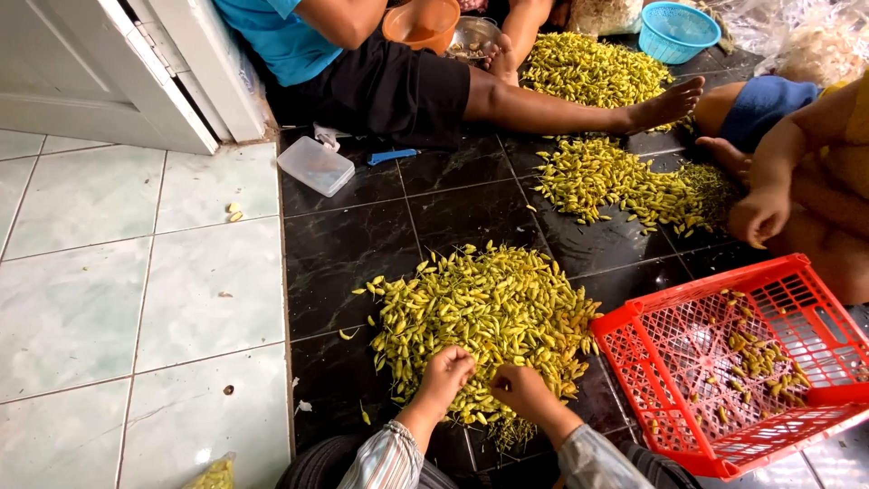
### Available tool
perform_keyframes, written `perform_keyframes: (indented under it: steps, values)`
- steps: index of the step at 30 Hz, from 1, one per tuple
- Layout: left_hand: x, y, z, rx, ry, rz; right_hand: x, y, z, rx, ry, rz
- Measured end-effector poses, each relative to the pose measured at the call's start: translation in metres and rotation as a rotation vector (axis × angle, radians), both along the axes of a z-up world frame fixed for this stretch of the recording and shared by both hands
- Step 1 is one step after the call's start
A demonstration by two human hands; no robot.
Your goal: Manually sorting and cleaning green flower buds from a pile on the floor into a red plastic crate.
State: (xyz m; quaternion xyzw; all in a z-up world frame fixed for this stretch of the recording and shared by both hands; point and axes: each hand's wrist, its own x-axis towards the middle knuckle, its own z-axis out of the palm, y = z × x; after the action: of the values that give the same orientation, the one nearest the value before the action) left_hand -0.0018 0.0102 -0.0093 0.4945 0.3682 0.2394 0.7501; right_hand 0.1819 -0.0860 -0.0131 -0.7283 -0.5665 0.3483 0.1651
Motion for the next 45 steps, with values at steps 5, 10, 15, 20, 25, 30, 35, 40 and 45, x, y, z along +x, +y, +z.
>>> perform_keyframes:
  steps: [5, 10, 15, 20, 25, 30, 35, 40, 45]
  values:
    - [-0.003, 0.001, 0.002, -0.205, -0.182, 0.082, -0.022, 0.013, -0.012, 0.197, -0.402, -0.009]
    - [-0.003, 0.005, 0.002, -0.328, -0.169, 0.149, -0.033, 0.014, -0.032, 0.292, -0.611, 0.009]
    - [-0.003, 0.004, -0.004, -0.367, -0.073, 0.208, -0.037, 0.015, -0.034, 0.115, -0.685, 0.026]
    - [-0.004, 0.005, -0.005, -0.338, -0.07, 0.186, -0.035, 0.02, -0.017, -0.063, -0.677, 0.037]
    - [-0.003, 0.002, -0.005, -0.325, -0.062, 0.177, -0.023, 0.016, -0.024, 0.005, -0.66, -0.053]
    - [0.0, 0.002, -0.015, -0.242, -0.05, 0.238, -0.013, 0.017, -0.07, 0.217, -0.83, -0.072]
    - [0.0, 0.001, -0.015, -0.241, -0.037, 0.236, -0.017, 0.017, -0.056, 0.233, -0.763, -0.122]
    - [0.001, 0.001, -0.011, -0.241, -0.045, 0.235, -0.009, 0.022, -0.074, 0.29, -0.619, -0.176]
    - [0.0, -0.003, -0.008, -0.216, -0.055, 0.224, 0.016, 0.028, -0.113, 0.381, -0.3, -0.304]
